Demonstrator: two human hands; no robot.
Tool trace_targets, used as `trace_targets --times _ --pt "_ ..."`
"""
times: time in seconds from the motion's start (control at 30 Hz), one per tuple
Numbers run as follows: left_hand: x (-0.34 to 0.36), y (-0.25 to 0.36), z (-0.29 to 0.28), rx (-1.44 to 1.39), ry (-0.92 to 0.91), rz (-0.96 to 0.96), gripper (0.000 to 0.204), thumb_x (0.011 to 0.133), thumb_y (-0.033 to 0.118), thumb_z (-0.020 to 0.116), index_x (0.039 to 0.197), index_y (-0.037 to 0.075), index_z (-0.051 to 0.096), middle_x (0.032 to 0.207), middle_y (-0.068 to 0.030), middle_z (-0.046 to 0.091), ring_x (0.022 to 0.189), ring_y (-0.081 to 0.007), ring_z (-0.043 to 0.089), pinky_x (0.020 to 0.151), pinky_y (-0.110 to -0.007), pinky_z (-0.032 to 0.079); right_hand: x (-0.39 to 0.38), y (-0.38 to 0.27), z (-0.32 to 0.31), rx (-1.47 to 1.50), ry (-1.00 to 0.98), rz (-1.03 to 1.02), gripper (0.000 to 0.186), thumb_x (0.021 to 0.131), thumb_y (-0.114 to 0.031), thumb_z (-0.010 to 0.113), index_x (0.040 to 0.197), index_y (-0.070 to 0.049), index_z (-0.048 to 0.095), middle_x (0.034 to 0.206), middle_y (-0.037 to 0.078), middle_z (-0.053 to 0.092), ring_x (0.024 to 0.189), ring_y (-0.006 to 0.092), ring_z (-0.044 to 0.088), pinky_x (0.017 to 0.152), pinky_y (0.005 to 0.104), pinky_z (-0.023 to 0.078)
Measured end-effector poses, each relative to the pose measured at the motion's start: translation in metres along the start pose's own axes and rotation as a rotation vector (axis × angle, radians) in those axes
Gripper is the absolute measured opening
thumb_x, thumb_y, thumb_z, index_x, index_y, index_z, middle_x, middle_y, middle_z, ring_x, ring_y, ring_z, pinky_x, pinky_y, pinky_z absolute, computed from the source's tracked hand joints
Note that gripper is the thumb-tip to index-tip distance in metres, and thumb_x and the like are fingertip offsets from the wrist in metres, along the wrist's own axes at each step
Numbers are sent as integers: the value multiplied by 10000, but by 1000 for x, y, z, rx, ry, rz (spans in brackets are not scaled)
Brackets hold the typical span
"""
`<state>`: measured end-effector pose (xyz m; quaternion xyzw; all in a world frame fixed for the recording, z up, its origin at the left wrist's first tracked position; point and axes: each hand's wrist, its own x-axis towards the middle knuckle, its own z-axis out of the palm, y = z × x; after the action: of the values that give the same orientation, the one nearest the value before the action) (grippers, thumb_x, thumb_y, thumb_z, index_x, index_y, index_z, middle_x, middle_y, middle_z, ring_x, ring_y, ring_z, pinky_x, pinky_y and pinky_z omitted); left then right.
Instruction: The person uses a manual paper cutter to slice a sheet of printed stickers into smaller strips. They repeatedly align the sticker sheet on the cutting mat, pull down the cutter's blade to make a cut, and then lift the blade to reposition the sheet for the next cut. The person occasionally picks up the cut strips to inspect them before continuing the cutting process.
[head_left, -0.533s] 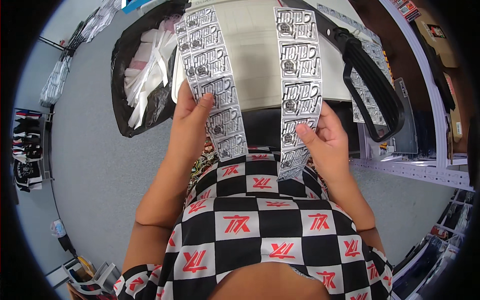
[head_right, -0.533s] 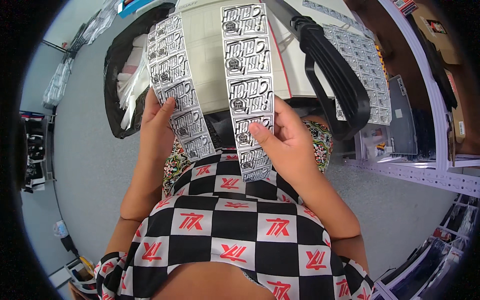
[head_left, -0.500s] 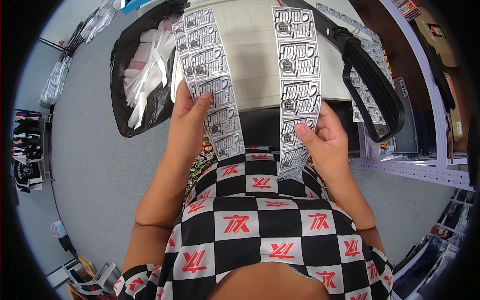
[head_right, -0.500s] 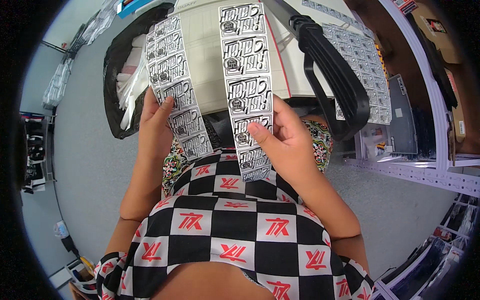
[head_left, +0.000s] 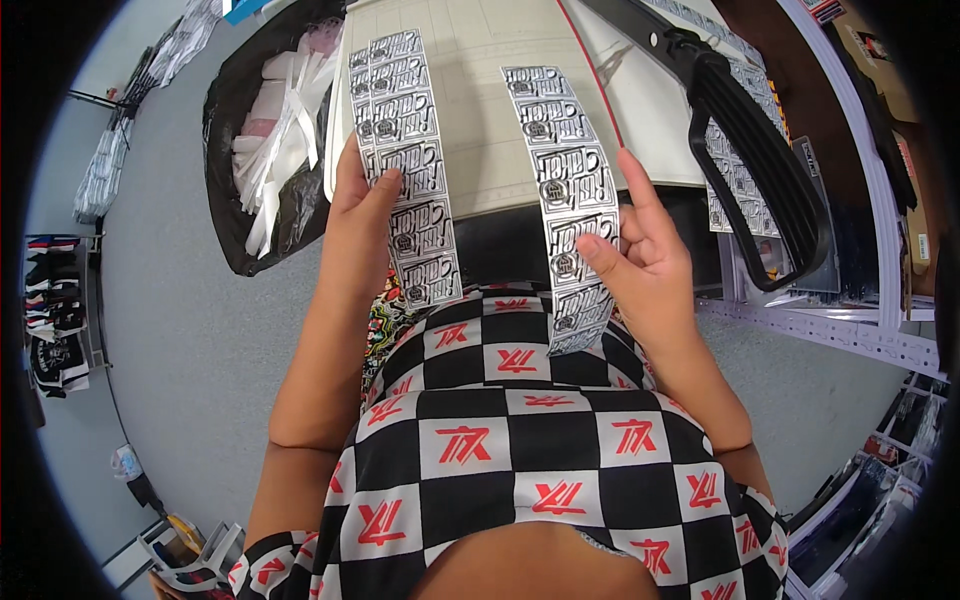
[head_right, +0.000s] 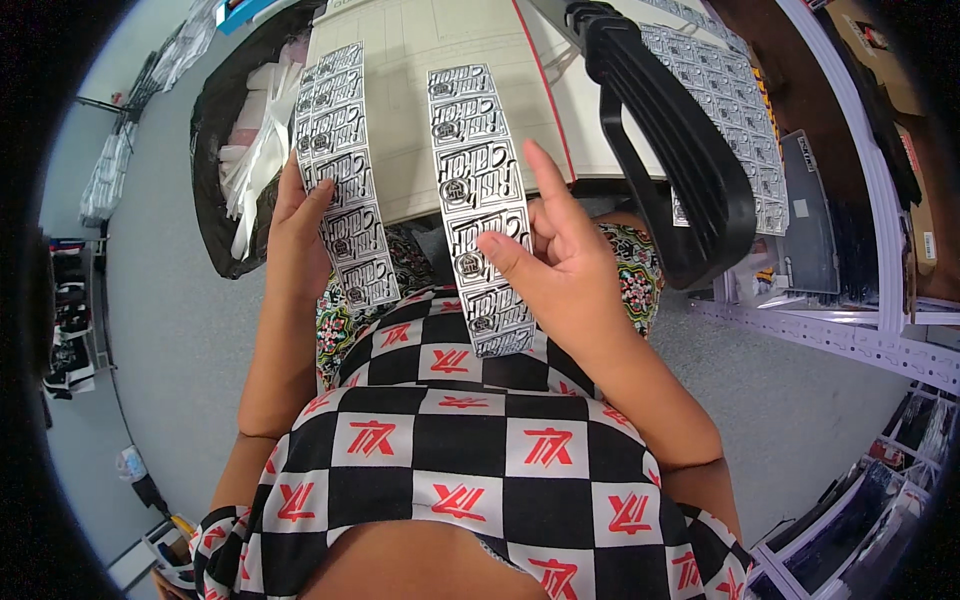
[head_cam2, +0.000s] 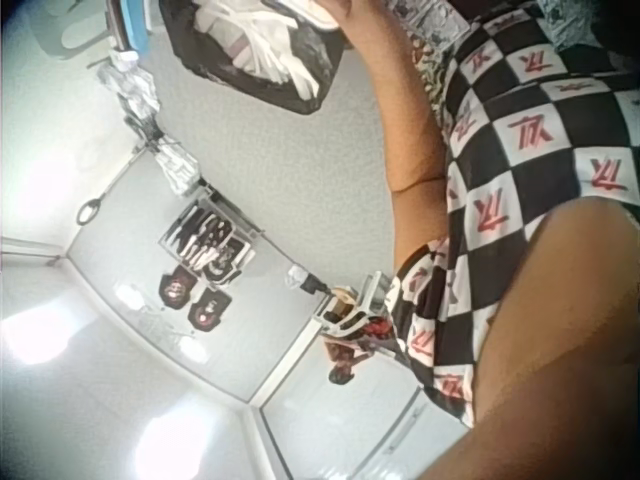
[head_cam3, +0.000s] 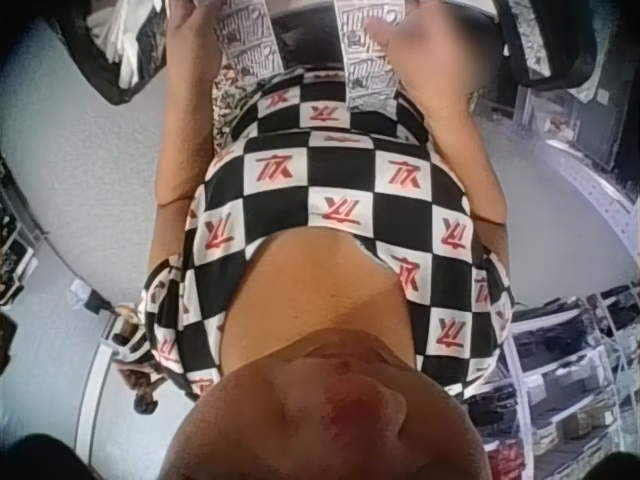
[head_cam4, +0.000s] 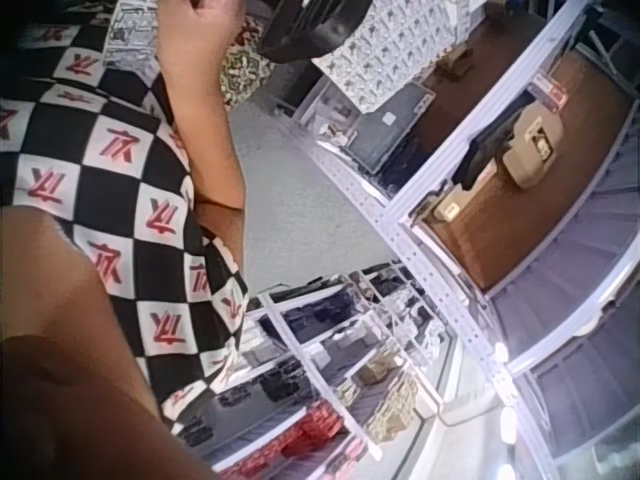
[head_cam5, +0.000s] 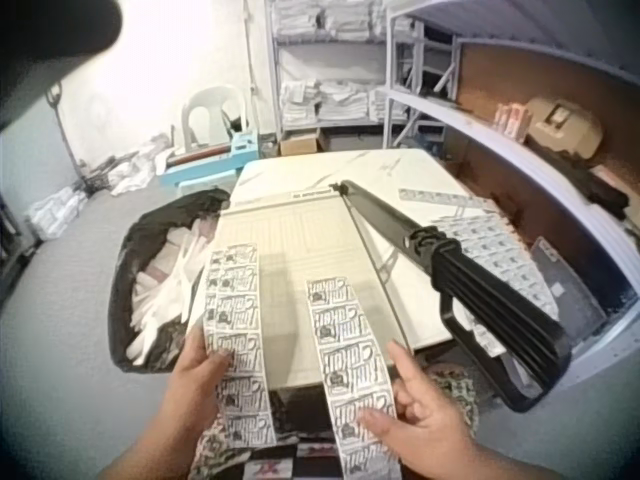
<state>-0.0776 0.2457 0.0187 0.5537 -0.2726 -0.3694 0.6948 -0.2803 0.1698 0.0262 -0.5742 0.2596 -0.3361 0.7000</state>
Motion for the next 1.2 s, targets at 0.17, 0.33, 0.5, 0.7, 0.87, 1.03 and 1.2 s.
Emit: trace_targets --times 0.17,0.33,0.5,0.7,0.87,1.03,1.2 --pt "3 -3 -2 10 -17 -10 543 824 -30 376 1336 21 204 1221 -113 444 1071 -155 474 914 -275 367 2 3 -1 15 -1 -7 701 793 66 547 1352 5 128 929 92 571 821 72 527 707 192 427" --pt "21 -1 -4 622 41 201 586 821 13 421 1350 20 167 1276 -159 393 1130 -188 431 939 -294 340 13 -4 -7 -563 19 -114 500 802 -47 568 1265 -56 378 939 126 590 793 150 571 710 232 441" --pt "73 -2 -18 1299 -27 278 459 801 75 474 1255 81 408 1081 -218 493 998 -312 506 857 -321 392 59 12 -22 -1266 35 -321 369 769 -203 601 1115 -92 541 790 133 556 706 248 554 647 337 450" --pt "83 -5 -12 1739 87 571 361 803 160 499 1154 79 516 1101 -194 486 1032 -332 474 882 -387 384 81 13 -22 -1414 35 -433 290 743 -216 615 1020 -130 610 825 79 509 794 261 472 705 367 414" --pt "97 -12 19 1458 -242 879 389 819 261 511 1169 90 502 1248 -154 407 1169 -317 378 942 -418 337 82 18 -32 -1282 48 -568 266 766 -207 600 1022 -136 609 891 106 530 854 265 494 748 382 411" --pt "119 -30 58 1521 -538 766 470 850 363 461 1218 71 447 1283 -152 380 1196 -283 360 956 -411 318 32 -13 -81 -818 416 -109 377 807 -178 559 1142 -15 503 1149 128 493 1067 246 462 924 330 354" --pt "157 -28 62 1598 -479 601 504 859 389 427 1245 64 411 1316 -152 347 1234 -262 318 984 -405 289 -8 -94 -30 -217 -67 -445 670 795 -322 595 1288 13 288 1247 207 399 1153 304 424 925 369 371"
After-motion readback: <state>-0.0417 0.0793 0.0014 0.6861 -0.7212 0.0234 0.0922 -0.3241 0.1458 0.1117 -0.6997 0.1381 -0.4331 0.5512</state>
